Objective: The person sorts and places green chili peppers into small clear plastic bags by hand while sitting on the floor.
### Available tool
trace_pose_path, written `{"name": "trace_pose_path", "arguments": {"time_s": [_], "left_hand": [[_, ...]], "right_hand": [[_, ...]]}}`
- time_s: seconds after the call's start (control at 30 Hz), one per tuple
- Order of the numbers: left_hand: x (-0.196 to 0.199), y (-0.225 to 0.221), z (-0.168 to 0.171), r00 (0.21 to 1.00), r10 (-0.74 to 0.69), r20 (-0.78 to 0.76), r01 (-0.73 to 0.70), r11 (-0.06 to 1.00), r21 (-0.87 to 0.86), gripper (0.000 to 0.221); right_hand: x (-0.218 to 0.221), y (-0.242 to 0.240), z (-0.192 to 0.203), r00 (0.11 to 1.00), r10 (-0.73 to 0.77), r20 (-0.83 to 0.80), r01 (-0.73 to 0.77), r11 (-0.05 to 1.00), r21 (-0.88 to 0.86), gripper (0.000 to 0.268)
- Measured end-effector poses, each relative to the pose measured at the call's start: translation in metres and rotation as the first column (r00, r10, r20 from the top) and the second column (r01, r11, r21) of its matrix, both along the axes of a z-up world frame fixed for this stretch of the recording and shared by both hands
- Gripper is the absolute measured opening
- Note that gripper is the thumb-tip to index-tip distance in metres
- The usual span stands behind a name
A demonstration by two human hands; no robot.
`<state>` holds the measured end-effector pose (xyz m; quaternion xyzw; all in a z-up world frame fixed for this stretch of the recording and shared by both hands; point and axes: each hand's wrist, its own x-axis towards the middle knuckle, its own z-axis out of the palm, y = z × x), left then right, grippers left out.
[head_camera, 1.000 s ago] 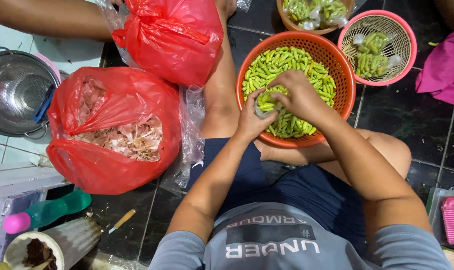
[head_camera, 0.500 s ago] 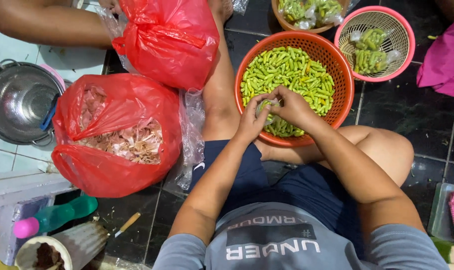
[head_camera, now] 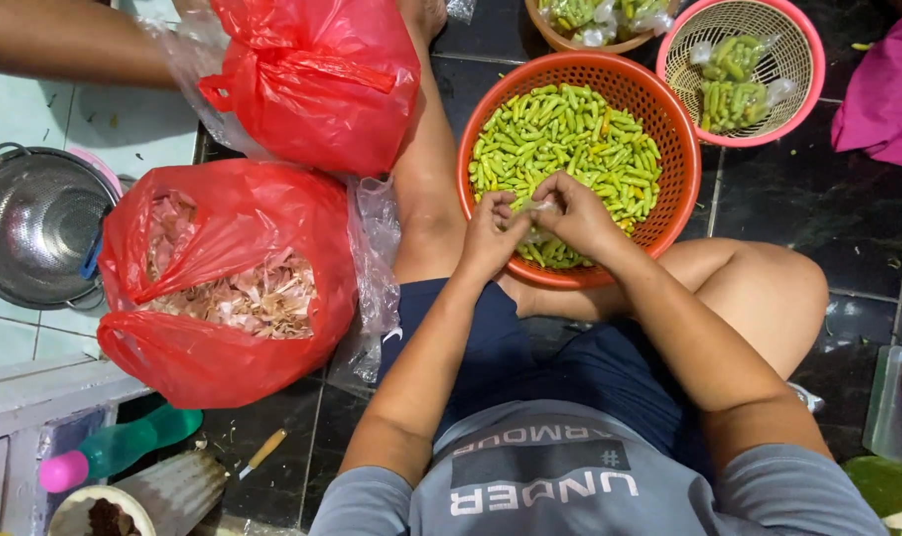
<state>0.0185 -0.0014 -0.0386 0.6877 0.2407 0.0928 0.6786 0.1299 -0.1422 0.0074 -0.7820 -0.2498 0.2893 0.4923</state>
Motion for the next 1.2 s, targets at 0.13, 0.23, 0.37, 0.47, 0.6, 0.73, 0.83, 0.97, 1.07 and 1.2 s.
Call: {"name": "trace_pose_path", "arguments": {"time_s": [0.13,0.23,0.37,0.47,0.6,0.73,0.83,0.97,1.07,1.2], "left_hand": [[0.000,-0.004,-0.015,0.998,-0.020,0.057,0.028,0.990,-0.137,0.024],[0.000,-0.002,-0.012,0.994,0.052,0.100,-0.033,0.982,-0.186,0.018],[0.001,-0.001,-0.006,0.985,0.108,0.136,-0.089,0.987,-0.137,0.010],[0.001,-0.002,0.001,0.980,0.112,0.165,-0.096,0.990,-0.103,0.008],[0.000,-0.012,-0.006,0.981,0.097,0.167,-0.100,0.995,0.011,0.008],[-0.003,-0.011,0.007,0.976,0.099,0.195,-0.108,0.993,0.038,0.007],[-0.004,-0.005,0.007,0.972,0.121,0.200,-0.134,0.989,0.056,0.008],[-0.005,-0.010,0.001,0.964,0.142,0.224,-0.146,0.989,0.003,0.007],[-0.003,-0.011,-0.003,0.964,0.119,0.238,-0.123,0.992,0.002,0.007],[-0.006,-0.011,0.002,0.968,0.102,0.230,-0.108,0.994,0.017,0.007]], "right_hand": [[0.008,-0.001,0.007,0.998,-0.058,0.014,0.058,0.998,0.013,0.034],[0.005,-0.002,0.027,0.966,0.048,0.254,0.040,0.943,-0.332,0.037],[-0.006,0.001,0.053,0.782,0.229,0.580,-0.105,0.965,-0.238,0.029],[-0.017,0.000,0.054,0.619,0.314,0.720,-0.167,0.948,-0.270,0.012],[-0.028,-0.004,0.027,0.341,0.515,0.787,0.014,0.834,-0.552,0.026],[-0.029,0.000,0.056,0.295,0.461,0.837,-0.013,0.878,-0.479,0.016],[-0.011,0.001,0.074,0.514,0.454,0.727,-0.229,0.890,-0.394,0.015],[0.034,-0.015,0.052,0.789,0.270,0.552,-0.118,0.948,-0.294,0.022],[0.055,-0.027,0.017,0.795,0.349,0.496,-0.041,0.847,-0.529,0.065],[0.038,-0.020,0.012,0.828,0.506,0.241,-0.125,0.586,-0.801,0.087]]}}
